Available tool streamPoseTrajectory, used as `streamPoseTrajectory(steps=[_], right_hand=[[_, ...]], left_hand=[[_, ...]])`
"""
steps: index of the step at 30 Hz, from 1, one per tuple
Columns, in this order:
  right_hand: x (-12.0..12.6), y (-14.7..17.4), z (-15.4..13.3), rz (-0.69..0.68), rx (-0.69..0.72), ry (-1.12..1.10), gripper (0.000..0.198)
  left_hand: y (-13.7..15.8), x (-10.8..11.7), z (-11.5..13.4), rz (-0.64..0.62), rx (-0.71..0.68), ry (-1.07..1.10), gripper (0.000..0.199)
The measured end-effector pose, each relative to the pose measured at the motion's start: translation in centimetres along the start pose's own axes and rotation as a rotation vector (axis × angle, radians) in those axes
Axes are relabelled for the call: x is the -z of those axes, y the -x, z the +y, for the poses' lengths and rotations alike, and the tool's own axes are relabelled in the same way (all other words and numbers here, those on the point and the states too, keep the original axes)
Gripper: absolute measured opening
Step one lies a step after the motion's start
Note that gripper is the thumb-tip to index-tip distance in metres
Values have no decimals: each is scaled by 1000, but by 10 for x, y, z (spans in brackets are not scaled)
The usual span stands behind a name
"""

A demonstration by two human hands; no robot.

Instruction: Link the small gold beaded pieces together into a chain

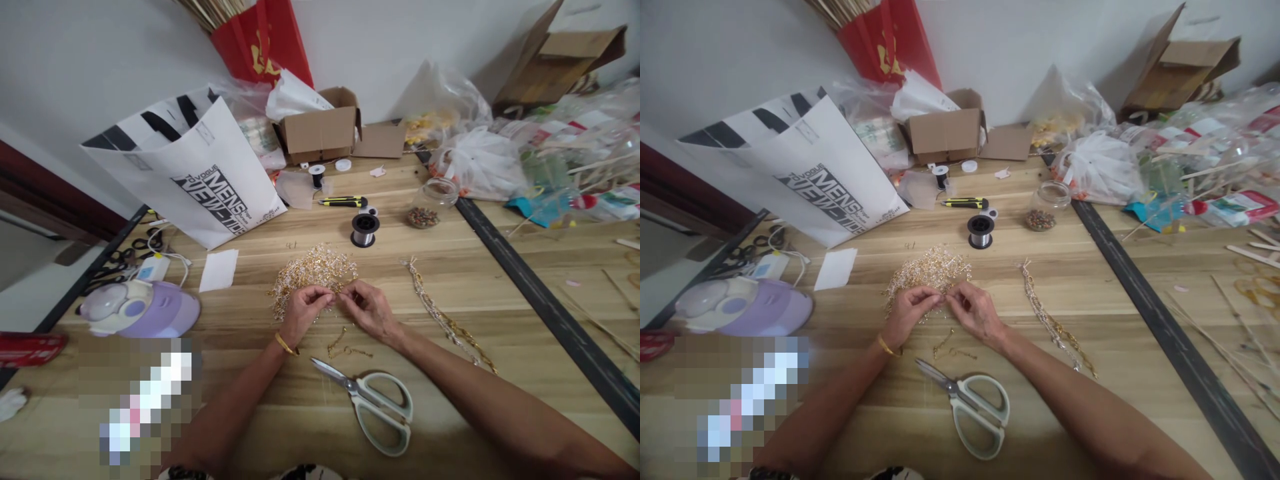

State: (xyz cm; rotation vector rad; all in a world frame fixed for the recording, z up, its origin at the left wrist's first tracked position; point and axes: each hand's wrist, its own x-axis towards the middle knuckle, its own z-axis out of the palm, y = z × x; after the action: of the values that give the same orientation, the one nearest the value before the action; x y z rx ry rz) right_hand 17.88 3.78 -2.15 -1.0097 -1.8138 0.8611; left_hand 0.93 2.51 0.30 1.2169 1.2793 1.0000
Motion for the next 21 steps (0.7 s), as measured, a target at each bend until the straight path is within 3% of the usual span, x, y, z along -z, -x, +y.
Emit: streamPoseTrajectory(steps=[8,13,21], right_hand=[[2,-7,6,63,-235,-238,24],[3,-8,6,68,-285,-287,27],[3,-10,4,79,-292,-308,25]], left_hand=[[-1,-1,-4,-58,-426,-527,9],[-1,-6,-4,-143,-512,-725,10],[0,-13,-4,-216,-605,-866,7]])
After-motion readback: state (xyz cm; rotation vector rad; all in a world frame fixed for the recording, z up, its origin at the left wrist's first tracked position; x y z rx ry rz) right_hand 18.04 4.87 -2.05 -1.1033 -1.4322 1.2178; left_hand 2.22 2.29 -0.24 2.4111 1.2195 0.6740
